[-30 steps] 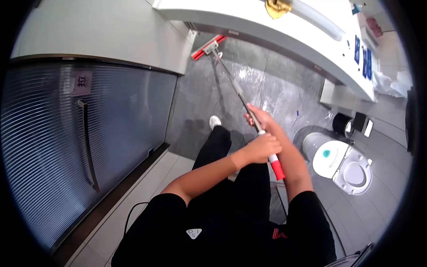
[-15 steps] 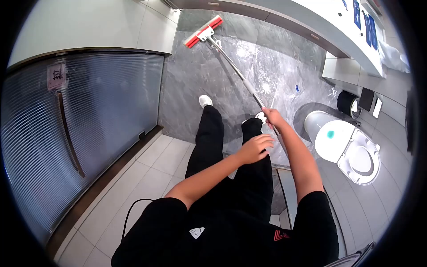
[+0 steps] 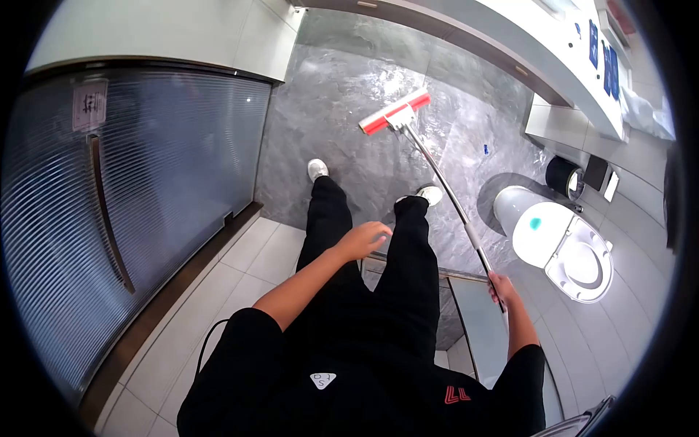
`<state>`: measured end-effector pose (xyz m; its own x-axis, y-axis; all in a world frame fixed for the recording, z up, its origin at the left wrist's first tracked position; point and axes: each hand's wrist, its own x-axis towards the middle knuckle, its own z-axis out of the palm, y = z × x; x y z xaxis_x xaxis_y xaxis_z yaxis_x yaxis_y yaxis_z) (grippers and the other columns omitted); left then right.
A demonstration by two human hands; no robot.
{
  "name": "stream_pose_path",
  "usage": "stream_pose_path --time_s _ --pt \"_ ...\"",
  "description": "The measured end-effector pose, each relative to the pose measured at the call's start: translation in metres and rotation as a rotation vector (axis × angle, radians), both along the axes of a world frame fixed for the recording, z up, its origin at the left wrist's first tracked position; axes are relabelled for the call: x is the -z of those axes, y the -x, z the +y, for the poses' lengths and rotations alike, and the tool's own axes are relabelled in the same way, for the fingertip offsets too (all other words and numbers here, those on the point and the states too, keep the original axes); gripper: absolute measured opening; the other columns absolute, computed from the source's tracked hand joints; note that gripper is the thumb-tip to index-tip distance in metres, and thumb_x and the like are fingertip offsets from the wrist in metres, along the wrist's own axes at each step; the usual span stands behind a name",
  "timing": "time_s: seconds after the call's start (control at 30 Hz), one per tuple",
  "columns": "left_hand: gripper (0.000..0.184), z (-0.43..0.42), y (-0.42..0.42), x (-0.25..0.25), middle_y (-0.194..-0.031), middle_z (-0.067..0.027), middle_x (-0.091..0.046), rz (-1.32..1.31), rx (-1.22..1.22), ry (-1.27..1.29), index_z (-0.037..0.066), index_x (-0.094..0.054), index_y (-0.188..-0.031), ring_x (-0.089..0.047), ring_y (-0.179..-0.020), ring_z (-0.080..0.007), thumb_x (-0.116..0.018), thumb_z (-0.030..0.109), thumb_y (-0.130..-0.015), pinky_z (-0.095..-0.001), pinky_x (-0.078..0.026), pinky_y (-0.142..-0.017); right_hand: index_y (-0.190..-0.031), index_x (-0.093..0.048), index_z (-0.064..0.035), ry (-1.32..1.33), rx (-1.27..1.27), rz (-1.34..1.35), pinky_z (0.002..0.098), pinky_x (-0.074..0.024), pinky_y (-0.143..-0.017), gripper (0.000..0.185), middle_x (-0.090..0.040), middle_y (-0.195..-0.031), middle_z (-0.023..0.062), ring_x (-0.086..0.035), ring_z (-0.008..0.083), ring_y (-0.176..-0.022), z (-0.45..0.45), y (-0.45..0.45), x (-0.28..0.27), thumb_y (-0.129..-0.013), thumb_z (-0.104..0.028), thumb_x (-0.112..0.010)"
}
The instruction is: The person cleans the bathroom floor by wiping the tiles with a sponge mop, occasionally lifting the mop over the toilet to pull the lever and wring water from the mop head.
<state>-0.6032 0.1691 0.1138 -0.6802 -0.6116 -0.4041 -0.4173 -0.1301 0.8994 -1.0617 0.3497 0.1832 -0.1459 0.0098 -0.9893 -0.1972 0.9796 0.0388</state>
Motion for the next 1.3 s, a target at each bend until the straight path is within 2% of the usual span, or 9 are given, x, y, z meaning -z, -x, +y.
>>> stream_pose_path --time_s 0.17,0.27,0.37,0.5,0.7,0.87,0.93,1.07,1.3 --pt "0.018 -0.037 -0.115 -0.021 -0.102 -0.0087 -0.061 -0.062 -0.107 -0.088 0.005 -0.060 -0.103 -0.059 -0.096 -0.0248 -0.054 0.010 -0.086 -0.0314 -0.046 -0.085 -0.085 -0.053 -0.0062 -0.171 0.296 -0.089 0.0285 -0.0336 -0.032 0.039 -0.047 -0.055 0.0035 -0.043 0.0139 -0.035 -0.038 -0.069 -0.049 -0.091 -0.044 -0.051" --pt "0.018 -0.047 -0.178 -0.020 -0.101 -0.0082 -0.061 0.012 -0.255 -0.090 0.004 -0.060 -0.103 -0.060 -0.093 -0.0214 -0.053 0.008 -0.087 -0.0290 -0.046 -0.082 -0.086 -0.055 -0.0048 -0.051 0.348 -0.030 0.0290 -0.0354 -0.032 0.027 -0.047 -0.055 0.0031 -0.044 0.0138 -0.035 -0.059 -0.127 -0.014 -0.087 -0.031 -0.059" --pt "0.018 -0.058 -0.214 -0.025 -0.102 -0.0079 -0.062 -0.014 -0.292 -0.142 0.003 -0.060 -0.105 -0.060 -0.094 -0.0189 -0.052 0.006 -0.089 -0.0288 -0.046 -0.082 -0.080 -0.053 -0.0043 0.007 -0.037 -0.001 0.0289 -0.0367 -0.032 0.013 -0.046 -0.055 0.0026 -0.044 0.0137 -0.035 -0.098 -0.173 0.018 -0.082 -0.015 -0.061" --pt "0.018 -0.066 -0.229 -0.033 -0.103 -0.0074 -0.062 0.033 -0.352 -0.209 0.003 -0.060 -0.105 -0.060 -0.094 -0.0170 -0.052 0.006 -0.090 -0.0278 -0.046 -0.083 -0.075 -0.047 -0.0035 0.078 -0.069 0.052 0.0281 -0.0345 -0.029 0.012 -0.045 -0.052 0.0026 -0.044 0.0130 -0.034 -0.139 -0.227 -0.031 -0.075 -0.003 -0.059" --pt "0.023 -0.067 -0.152 0.026 -0.106 -0.0074 -0.061 0.146 -0.466 -0.433 0.004 -0.055 -0.112 -0.059 -0.089 -0.0137 -0.052 0.016 -0.092 -0.0270 -0.047 -0.081 -0.076 -0.048 -0.0047 0.121 -0.056 0.008 0.0274 -0.0343 -0.030 0.011 -0.043 -0.052 0.0009 -0.043 0.0116 -0.035 -0.150 -0.275 -0.063 -0.075 -0.005 -0.059" --pt "0.057 -0.109 -0.046 0.127 -0.106 -0.0095 -0.059 -0.171 -0.703 -0.942 0.007 -0.044 -0.123 -0.060 -0.090 -0.0228 -0.054 0.050 -0.087 -0.0333 -0.048 -0.080 -0.078 -0.051 -0.0032 0.315 -0.004 -0.173 0.0263 -0.0348 -0.033 0.018 -0.046 -0.052 0.0010 -0.044 0.0112 -0.036 -0.185 -0.314 0.029 -0.083 -0.016 -0.062" --pt "0.060 -0.137 -0.025 0.153 -0.100 -0.0138 -0.057 0.111 -0.912 -1.149 0.004 -0.044 -0.119 -0.062 -0.084 -0.0276 -0.059 0.051 -0.084 -0.0331 -0.052 -0.069 -0.077 -0.052 -0.0029 0.371 -0.084 -0.225 0.0267 -0.0355 -0.033 0.026 -0.047 -0.053 0.0012 -0.045 0.0112 -0.036 -0.209 -0.326 0.077 -0.086 -0.025 -0.061" --pt "0.037 -0.162 0.016 0.221 -0.070 -0.0125 -0.053 0.030 -1.236 -1.021 -0.004 -0.046 -0.095 -0.054 -0.045 -0.0204 -0.054 0.032 -0.092 -0.0303 -0.048 -0.040 -0.079 -0.049 -0.0038 0.381 -0.021 -0.325 0.0278 -0.0378 -0.035 0.031 -0.048 -0.056 0.0016 -0.046 0.0120 -0.036 -0.240 -0.319 0.141 -0.090 -0.031 -0.056" --pt "0.024 -0.100 0.091 0.279 -0.060 -0.0116 -0.050 -0.346 -1.243 -0.642 -0.002 -0.041 -0.090 -0.051 -0.040 -0.0186 -0.049 0.021 -0.091 -0.0313 -0.041 -0.033 -0.082 -0.049 -0.0070 0.329 0.215 -0.423 0.0246 -0.0356 -0.036 0.027 -0.045 -0.058 -0.0015 -0.044 0.0088 -0.040 -0.169 -0.247 0.198 -0.093 -0.031 -0.050"
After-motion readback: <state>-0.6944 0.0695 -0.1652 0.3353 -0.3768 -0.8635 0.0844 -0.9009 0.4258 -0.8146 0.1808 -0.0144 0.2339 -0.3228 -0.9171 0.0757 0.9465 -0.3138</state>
